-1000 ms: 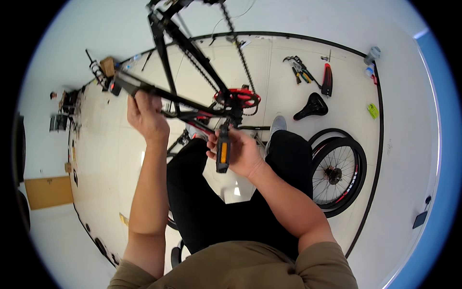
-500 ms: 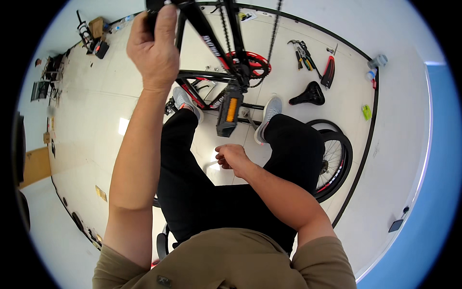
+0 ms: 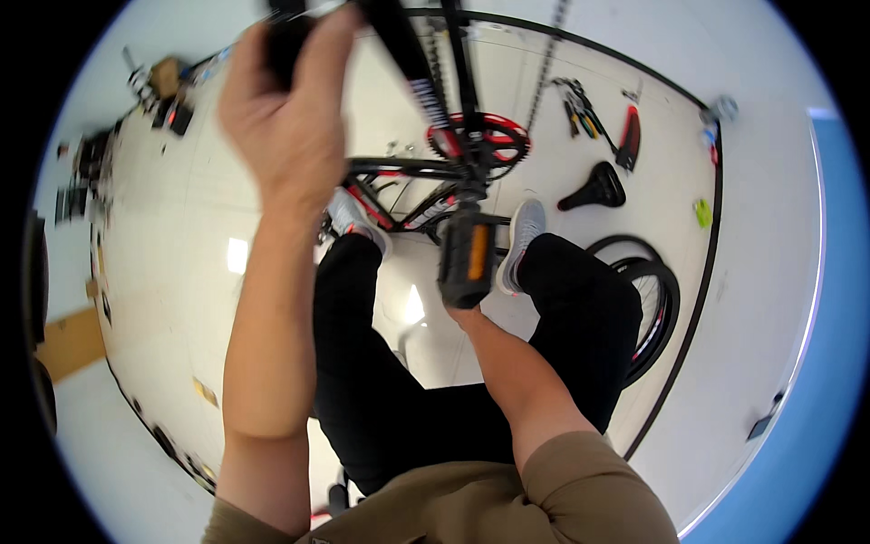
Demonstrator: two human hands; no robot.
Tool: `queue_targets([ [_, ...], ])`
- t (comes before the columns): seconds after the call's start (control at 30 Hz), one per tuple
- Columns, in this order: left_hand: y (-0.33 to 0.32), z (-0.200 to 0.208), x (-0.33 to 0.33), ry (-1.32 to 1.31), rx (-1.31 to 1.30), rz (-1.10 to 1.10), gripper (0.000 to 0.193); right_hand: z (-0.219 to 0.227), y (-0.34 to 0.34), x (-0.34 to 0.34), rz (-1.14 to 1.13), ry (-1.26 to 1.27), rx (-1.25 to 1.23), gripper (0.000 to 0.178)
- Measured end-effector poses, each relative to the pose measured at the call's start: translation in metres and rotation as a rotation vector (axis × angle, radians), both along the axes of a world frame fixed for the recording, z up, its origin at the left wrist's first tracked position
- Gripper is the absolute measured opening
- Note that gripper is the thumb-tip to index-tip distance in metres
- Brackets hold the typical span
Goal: The person attaches a pedal to the crank arm of a bicycle frame using a wrench. They position the pedal, insert the bolt, and tighten it to secure the component.
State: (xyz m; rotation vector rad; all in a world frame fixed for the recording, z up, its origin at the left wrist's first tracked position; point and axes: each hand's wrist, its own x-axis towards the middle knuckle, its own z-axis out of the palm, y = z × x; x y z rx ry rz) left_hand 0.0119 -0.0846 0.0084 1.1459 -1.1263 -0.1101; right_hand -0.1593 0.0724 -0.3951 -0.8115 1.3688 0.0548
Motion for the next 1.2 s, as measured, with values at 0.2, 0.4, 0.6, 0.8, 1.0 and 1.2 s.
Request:
queue_targets([
  [0.2,0.012,-0.014,0.009,0.077,-0.059,0.087,0.012,-0.099,0.002,-0.003,-0.229,0.171,-0.18,0.032],
  [0.4,0.024,-0.008,0.002,-0.037,-0.005,0.091,0.012,-0.096,-0.03,-0.002,-0.154,0.359,-0.218,0.047],
  [0.6,0.02,-0.007,-0.013,-0.128,-0.038,0.252,0.013,-0.134,-0.066,-0.016,-0.117,0.396,-0.204,0.043],
  [0.8,0.017,-0.004,-0.018,-0.274,0.035,0.386,0.034,-0.128,-0.094,-0.006,0.12,0.416,-0.219,0.04],
  [1.0,0.002,-0.007,-0.034,-0.184,-0.047,0.365,0.022,-0.136,-0.097,0.001,0.354,0.522,-0.347,0.029],
  [1.2,0.002,-0.008,-0.032,-0.177,-0.067,0.361,0.018,-0.156,-0.11,-0.007,0.354,0.509,-0.372,0.026],
])
